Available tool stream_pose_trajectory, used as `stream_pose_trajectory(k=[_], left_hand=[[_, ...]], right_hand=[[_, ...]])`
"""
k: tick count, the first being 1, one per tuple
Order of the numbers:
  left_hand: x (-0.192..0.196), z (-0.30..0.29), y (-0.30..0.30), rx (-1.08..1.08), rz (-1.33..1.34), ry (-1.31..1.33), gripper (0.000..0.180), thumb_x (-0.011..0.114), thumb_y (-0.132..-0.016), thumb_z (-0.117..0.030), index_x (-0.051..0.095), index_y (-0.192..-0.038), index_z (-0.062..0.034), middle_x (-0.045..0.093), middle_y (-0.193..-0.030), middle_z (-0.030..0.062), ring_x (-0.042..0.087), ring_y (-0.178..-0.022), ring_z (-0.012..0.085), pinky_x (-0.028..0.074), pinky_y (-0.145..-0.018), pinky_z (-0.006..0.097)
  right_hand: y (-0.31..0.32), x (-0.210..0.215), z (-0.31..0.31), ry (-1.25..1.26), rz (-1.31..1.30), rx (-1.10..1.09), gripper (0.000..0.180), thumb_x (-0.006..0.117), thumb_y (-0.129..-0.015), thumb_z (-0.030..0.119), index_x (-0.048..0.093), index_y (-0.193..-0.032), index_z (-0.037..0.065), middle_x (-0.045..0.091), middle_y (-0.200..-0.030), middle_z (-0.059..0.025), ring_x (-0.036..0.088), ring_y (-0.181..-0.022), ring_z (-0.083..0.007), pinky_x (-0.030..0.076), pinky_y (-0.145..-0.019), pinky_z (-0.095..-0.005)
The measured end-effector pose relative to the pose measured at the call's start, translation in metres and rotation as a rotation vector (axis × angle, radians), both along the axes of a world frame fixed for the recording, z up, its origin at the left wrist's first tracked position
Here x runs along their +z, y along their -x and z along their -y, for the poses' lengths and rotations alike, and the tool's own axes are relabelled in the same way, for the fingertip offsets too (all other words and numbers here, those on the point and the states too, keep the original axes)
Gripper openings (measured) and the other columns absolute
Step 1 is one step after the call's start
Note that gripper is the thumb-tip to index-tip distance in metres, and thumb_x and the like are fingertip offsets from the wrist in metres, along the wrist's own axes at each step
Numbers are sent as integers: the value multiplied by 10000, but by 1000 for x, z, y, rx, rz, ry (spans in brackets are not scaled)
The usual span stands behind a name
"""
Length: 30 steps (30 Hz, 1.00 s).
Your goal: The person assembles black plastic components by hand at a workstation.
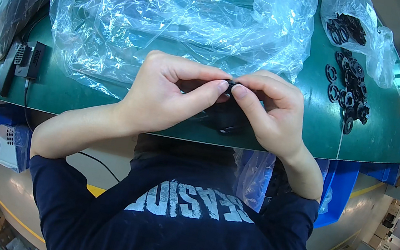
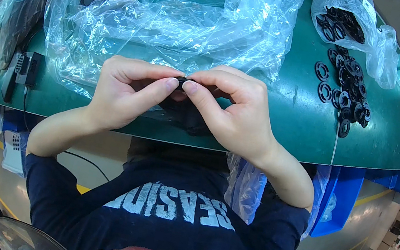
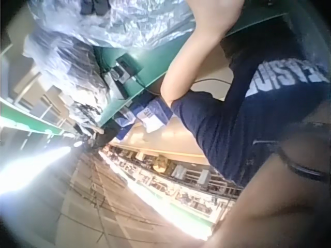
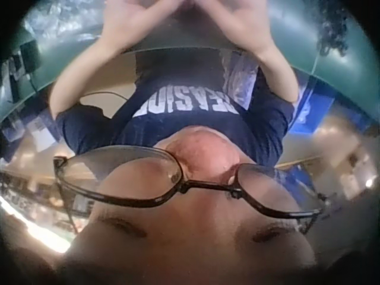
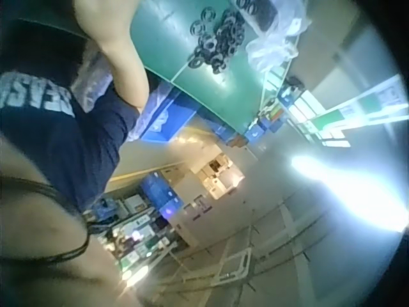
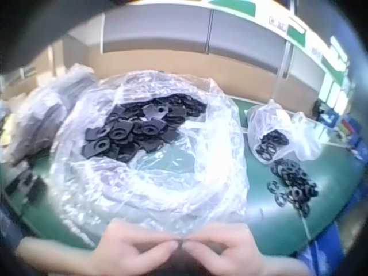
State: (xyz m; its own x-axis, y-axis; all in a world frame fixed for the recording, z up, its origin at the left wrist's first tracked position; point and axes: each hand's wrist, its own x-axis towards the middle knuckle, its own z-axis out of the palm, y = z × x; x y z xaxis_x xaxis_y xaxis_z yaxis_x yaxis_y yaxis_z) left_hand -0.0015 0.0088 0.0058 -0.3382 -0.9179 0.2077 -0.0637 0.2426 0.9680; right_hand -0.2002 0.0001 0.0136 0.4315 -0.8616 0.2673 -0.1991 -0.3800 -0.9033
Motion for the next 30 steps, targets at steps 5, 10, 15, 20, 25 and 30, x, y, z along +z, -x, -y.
stream_pose_trajectory(k=[5,10,15,20,25,30], left_hand=[[4,2,1,-31,35,-25,144,604,-831,-18,675,-936,51,689,-800,108,643,-707,106,504,-622,205],[5,1,0,-26,126,133,137,607,-830,-24,677,-920,51,691,-779,107,649,-679,117,507,-611,213],[1,3,2,-22,17,-93,137,597,-839,-26,677,-918,53,687,-779,113,655,-704,132,519,-651,222],[-1,8,0,-191,-295,-384,283,590,-858,-42,581,-1123,58,656,-980,136,629,-902,144,509,-788,244],[0,9,-2,-219,-206,-343,332,591,-856,-34,546,-1171,57,635,-1044,136,613,-936,135,500,-824,256],[-7,3,3,-130,-193,-287,335,604,-843,-14,552,-1166,59,643,-1027,124,608,-917,119,502,-800,234]], right_hand=[[-1,-4,0,150,-47,-51,87,668,-779,47,664,-828,-25,658,-756,-117,636,-656,-172,496,-602,-255],[0,2,-2,211,-114,-26,69,645,-784,18,648,-821,-40,649,-767,-119,620,-668,-163,473,-602,-248],[1,1,-2,18,-96,-23,57,620,-803,-7,632,-827,-57,643,-802,-115,606,-706,-143,454,-627,-232],[2,-8,0,-195,176,-92,131,644,-832,74,653,-904,-35,666,-812,-70,613,-726,-96,489,-644,-221],[5,-5,8,-252,260,-70,152,655,-819,59,647,-943,-28,658,-838,-69,615,-746,-104,495,-662,-219],[-6,11,6,431,-141,-239,197,732,-707,58,675,-887,3,648,-800,-113,638,-682,-189,510,-592,-262]])
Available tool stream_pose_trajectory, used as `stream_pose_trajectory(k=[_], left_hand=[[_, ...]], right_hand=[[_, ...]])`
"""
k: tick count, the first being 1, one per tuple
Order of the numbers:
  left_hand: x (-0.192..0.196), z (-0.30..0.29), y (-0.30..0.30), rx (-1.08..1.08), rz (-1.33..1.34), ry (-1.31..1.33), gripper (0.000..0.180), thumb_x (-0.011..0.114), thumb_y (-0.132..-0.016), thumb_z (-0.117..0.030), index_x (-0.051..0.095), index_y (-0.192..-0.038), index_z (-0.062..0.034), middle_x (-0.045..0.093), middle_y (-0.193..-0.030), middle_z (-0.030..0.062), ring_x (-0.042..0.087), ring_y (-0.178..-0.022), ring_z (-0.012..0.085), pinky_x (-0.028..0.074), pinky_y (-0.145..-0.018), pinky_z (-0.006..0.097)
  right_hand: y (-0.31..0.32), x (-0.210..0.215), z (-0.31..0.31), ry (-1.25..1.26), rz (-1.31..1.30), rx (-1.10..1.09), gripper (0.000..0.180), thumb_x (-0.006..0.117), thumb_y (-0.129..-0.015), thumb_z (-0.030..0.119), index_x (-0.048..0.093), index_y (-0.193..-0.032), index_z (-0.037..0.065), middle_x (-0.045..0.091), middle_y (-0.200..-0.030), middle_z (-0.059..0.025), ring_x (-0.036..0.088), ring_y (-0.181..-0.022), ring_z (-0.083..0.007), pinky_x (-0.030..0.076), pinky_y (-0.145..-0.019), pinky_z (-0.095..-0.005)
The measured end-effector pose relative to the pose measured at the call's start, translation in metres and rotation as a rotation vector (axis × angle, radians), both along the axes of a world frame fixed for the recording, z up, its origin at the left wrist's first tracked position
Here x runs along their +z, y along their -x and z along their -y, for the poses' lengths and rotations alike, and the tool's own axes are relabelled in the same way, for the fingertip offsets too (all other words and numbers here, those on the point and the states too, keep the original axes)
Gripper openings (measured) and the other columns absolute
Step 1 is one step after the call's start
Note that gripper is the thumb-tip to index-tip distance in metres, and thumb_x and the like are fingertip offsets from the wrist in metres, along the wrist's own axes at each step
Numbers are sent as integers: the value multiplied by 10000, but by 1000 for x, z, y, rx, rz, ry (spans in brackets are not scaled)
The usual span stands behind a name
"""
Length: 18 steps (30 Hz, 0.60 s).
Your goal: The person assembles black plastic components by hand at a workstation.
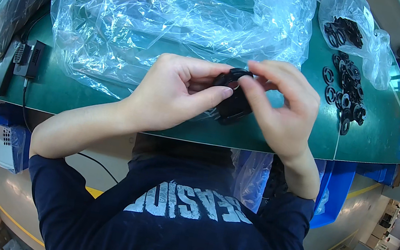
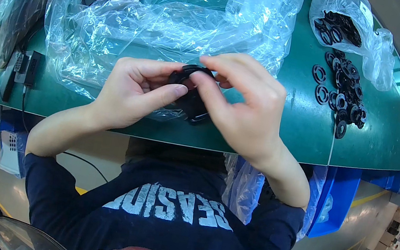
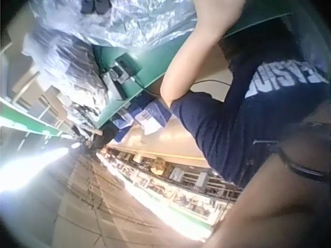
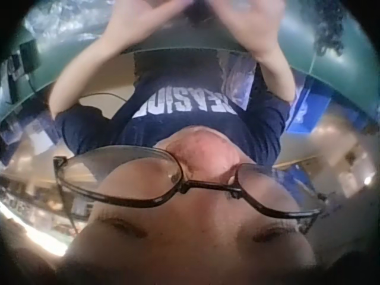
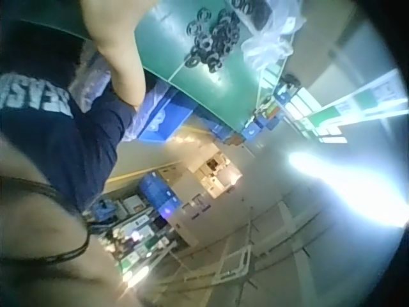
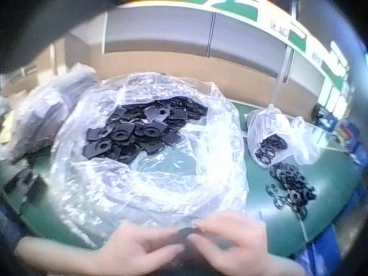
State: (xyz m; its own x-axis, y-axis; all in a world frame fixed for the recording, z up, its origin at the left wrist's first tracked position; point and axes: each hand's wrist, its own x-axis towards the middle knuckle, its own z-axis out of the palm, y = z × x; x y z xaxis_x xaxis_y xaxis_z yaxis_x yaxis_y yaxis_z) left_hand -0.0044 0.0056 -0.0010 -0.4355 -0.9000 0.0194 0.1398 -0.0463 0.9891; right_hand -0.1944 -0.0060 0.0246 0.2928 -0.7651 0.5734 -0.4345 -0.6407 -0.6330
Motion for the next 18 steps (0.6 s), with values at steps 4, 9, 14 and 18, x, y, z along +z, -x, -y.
stream_pose_trajectory(k=[4,9,14,18], left_hand=[[1,-4,1,89,219,258,302,619,-822,0,590,-1117,57,674,-924,103,616,-817,87,503,-711,208],[5,-3,0,94,297,354,273,629,-804,2,620,-1073,49,686,-859,95,615,-762,66,501,-656,208],[0,-3,0,117,216,326,272,628,-800,9,622,-1068,56,684,-882,101,619,-779,77,501,-670,209],[-1,-4,0,74,224,306,288,617,-814,17,601,-1098,61,671,-941,117,618,-836,95,504,-720,217]], right_hand=[[-2,5,0,143,-171,17,192,746,-680,85,672,-835,-1,641,-745,-117,630,-650,-242,494,-555,-282],[-4,5,-4,222,-182,5,161,731,-681,47,665,-815,-11,646,-726,-114,633,-626,-236,501,-546,-295],[-3,4,-5,379,-205,17,162,721,-664,3,653,-809,-19,652,-734,-126,637,-621,-233,508,-541,-302],[1,5,-3,379,-183,38,198,740,-638,9,646,-811,-18,656,-753,-135,648,-652,-247,516,-568,-281]])
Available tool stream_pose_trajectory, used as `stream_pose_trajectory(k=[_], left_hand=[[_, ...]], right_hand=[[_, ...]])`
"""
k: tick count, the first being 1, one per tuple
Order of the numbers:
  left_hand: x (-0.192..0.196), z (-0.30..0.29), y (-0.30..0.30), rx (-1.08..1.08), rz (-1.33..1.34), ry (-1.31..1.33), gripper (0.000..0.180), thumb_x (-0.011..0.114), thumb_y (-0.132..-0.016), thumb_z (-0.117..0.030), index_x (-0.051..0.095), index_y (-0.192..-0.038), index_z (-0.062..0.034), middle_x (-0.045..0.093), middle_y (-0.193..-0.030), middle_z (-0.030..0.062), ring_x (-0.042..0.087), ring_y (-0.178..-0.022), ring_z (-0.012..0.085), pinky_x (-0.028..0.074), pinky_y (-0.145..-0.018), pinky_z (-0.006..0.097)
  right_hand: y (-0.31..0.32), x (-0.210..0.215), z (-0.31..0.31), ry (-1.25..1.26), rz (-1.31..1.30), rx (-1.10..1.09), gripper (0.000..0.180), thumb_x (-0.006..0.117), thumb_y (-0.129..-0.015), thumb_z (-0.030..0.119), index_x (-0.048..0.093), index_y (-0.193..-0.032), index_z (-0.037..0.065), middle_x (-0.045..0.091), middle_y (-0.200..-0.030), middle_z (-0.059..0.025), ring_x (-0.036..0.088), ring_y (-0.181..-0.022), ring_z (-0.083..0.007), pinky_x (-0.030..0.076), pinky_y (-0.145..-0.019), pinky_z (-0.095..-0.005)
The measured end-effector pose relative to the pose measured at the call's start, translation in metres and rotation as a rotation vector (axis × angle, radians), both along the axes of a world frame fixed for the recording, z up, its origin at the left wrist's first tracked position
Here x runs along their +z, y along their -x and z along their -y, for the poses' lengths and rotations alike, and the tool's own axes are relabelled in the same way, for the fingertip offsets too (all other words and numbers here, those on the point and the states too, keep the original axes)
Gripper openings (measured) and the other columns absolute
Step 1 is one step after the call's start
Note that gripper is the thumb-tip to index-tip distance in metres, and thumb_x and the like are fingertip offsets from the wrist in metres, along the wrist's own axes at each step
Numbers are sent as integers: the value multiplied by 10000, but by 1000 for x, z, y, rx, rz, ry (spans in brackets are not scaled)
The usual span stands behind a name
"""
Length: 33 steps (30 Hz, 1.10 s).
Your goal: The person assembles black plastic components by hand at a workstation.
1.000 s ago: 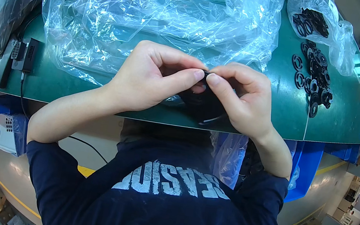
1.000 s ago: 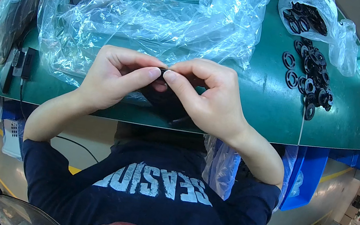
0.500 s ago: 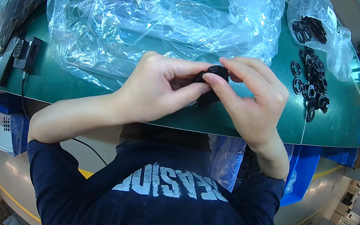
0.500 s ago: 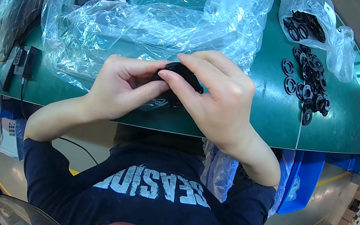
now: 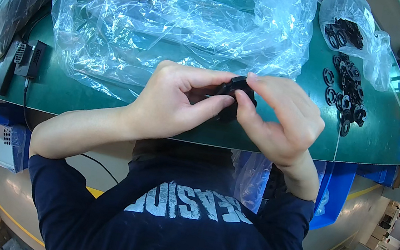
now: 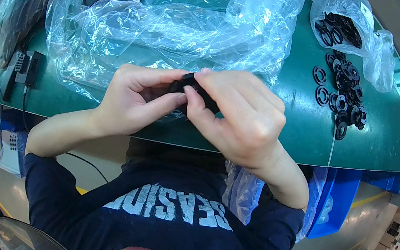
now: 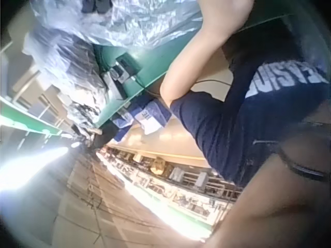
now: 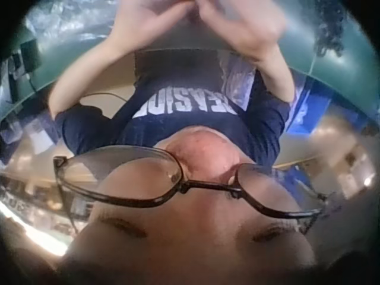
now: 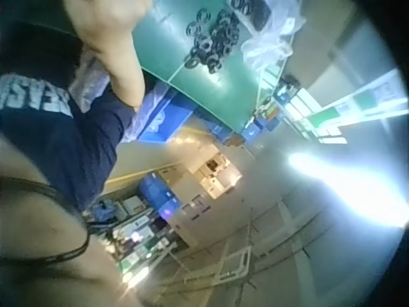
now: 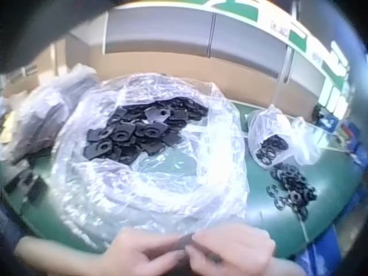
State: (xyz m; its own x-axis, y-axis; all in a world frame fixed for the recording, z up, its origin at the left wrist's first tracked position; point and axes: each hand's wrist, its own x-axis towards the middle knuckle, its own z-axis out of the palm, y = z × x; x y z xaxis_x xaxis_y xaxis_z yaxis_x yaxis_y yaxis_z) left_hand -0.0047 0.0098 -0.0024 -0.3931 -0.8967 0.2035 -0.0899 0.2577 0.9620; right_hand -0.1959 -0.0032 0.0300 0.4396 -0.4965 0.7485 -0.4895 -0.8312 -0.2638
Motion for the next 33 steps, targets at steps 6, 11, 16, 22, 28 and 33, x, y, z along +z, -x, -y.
stream_pose_trajectory(k=[6,11,16,22,28,33], left_hand=[[0,5,-1,-65,-315,-166,370,583,-854,12,510,-1215,47,630,-1050,128,601,-965,138,483,-845,246],[2,5,-4,-106,-312,-199,404,573,-858,15,481,-1251,39,623,-1076,131,591,-994,139,469,-867,251],[1,5,-2,-149,-303,-215,403,577,-852,23,486,-1243,42,616,-1095,132,586,-1010,142,466,-876,256],[8,6,-3,-148,-364,-251,336,563,-861,-9,525,-1189,54,623,-1080,130,604,-963,140,478,-853,253],[14,6,-4,7,-25,-58,212,556,-862,-35,634,-1040,46,682,-869,99,642,-777,112,504,-694,220],[10,7,-4,58,105,240,168,574,-841,-35,667,-962,38,687,-734,95,650,-659,100,494,-584,204]], right_hand=[[5,-7,8,-243,193,27,144,713,-687,-17,646,-814,-20,659,-810,-125,653,-712,-210,527,-626,-254],[4,-8,2,-547,334,67,79,667,-735,-44,640,-808,-31,652,-839,-114,644,-741,-165,531,-635,-246],[6,-11,0,-640,410,102,78,670,-744,-32,646,-818,-25,650,-848,-106,639,-737,-157,523,-640,-235],[8,-13,1,-793,428,138,109,668,-777,22,657,-868,-35,652,-818,-110,638,-716,-155,506,-623,-237],[6,-13,0,-708,298,131,125,669,-774,31,651,-873,-43,650,-774,-104,639,-681,-149,499,-607,-236],[4,-13,-3,-726,286,123,127,669,-771,35,650,-868,-43,646,-766,-105,634,-668,-141,495,-601,-232]])
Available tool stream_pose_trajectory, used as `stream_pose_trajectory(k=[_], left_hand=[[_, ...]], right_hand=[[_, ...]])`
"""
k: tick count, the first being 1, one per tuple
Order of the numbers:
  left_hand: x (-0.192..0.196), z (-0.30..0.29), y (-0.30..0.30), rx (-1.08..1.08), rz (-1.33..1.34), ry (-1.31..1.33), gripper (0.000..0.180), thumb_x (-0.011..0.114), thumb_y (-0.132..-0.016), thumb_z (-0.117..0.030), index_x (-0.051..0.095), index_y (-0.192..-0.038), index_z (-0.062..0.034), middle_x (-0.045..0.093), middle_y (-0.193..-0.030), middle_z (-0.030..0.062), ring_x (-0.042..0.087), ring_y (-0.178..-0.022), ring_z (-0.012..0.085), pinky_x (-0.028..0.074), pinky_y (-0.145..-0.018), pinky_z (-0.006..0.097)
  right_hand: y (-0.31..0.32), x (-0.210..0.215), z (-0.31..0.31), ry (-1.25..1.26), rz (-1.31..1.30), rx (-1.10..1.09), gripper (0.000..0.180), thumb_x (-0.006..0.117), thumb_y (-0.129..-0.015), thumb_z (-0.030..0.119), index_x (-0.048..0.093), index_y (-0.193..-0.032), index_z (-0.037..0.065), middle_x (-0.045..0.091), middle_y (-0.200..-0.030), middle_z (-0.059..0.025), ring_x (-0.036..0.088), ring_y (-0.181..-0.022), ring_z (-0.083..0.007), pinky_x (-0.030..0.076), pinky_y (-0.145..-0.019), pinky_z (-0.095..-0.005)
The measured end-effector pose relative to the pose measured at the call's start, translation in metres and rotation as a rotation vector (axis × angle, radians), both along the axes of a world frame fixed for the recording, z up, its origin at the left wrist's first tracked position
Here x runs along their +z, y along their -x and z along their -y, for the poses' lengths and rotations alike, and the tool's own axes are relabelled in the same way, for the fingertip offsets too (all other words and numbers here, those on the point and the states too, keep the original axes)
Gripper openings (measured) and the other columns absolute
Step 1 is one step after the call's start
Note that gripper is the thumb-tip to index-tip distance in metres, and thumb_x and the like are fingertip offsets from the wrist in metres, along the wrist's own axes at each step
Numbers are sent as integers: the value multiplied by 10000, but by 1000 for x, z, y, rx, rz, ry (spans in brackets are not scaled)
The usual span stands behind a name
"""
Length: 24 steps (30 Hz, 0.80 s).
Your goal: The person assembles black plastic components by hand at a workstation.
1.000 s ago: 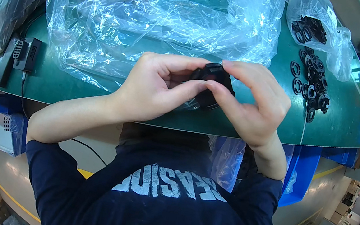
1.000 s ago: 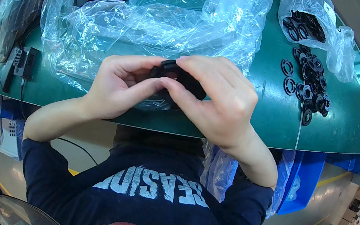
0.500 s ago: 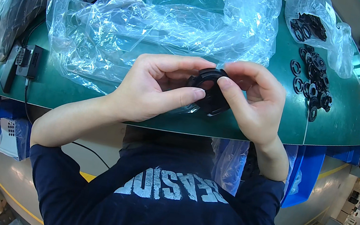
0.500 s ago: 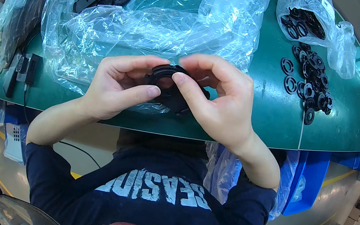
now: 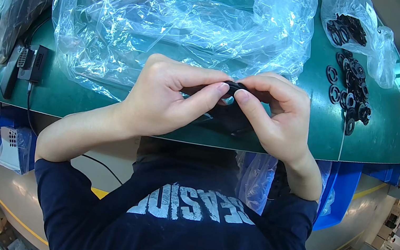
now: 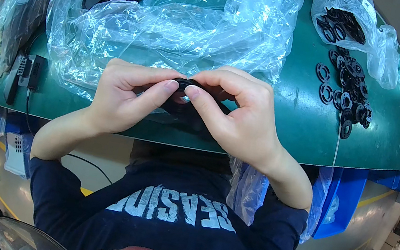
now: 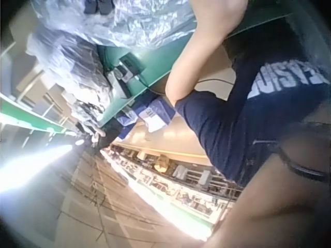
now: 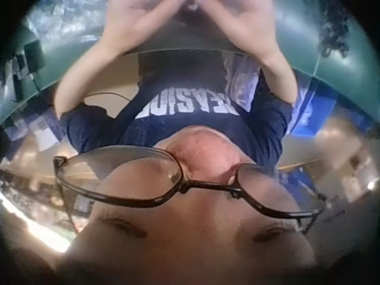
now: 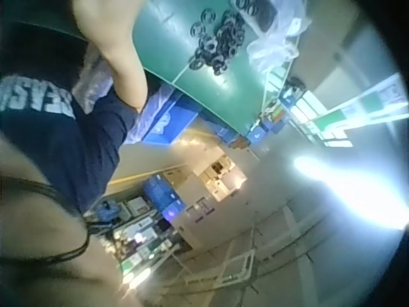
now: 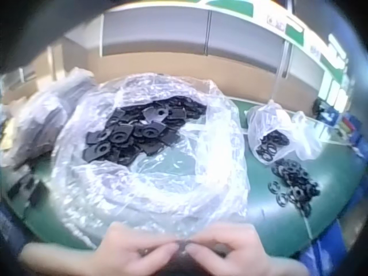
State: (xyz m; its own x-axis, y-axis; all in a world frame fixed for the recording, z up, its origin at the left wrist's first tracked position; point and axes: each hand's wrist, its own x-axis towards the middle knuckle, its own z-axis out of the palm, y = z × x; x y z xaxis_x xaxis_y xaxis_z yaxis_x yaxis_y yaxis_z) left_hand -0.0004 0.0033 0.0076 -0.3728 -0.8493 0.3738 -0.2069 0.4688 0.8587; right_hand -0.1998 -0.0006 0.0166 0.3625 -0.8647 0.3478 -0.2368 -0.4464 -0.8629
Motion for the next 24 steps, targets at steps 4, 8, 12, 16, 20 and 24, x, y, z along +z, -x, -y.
stream_pose_trajectory(k=[4,8,12,16,20,24], left_hand=[[-1,-3,1,-15,-51,-74,173,575,-842,-35,664,-970,39,691,-758,103,656,-679,105,495,-590,204],[-5,-3,1,-32,-95,-164,173,590,-829,-27,666,-971,38,691,-757,105,657,-672,111,495,-590,207],[2,0,-1,-72,-5,-61,160,606,-811,-19,674,-943,39,690,-752,110,659,-674,113,496,-594,207],[2,0,-2,-63,26,1,150,608,-806,-19,678,-925,40,689,-749,112,662,-676,116,498,-597,208],[3,-2,0,-66,3,-95,151,591,-825,-26,675,-930,42,689,-751,113,664,-677,130,506,-610,215],[0,-1,2,-63,-82,-273,162,564,-858,-38,668,-946,49,685,-762,119,659,-690,133,514,-633,226]], right_hand=[[0,2,0,-58,-9,18,135,671,-778,59,657,-876,-32,646,-765,-106,626,-653,-140,492,-595,-237],[3,5,-1,-163,-96,63,92,628,-791,-20,635,-873,-62,631,-802,-105,603,-712,-132,468,-636,-228],[5,3,-2,-97,-57,92,75,621,-789,-26,638,-855,-57,632,-778,-104,603,-695,-135,467,-629,-235],[3,5,-5,-5,-112,82,65,616,-788,-28,636,-841,-61,640,-776,-115,608,-694,-141,466,-625,-237],[2,5,-4,-90,-109,54,68,626,-798,-8,640,-839,-60,647,-771,-109,611,-703,-132,468,-625,-234],[1,7,-2,-297,25,58,79,634,-817,21,650,-847,-50,651,-766,-83,603,-716,-108,466,-623,-227]])
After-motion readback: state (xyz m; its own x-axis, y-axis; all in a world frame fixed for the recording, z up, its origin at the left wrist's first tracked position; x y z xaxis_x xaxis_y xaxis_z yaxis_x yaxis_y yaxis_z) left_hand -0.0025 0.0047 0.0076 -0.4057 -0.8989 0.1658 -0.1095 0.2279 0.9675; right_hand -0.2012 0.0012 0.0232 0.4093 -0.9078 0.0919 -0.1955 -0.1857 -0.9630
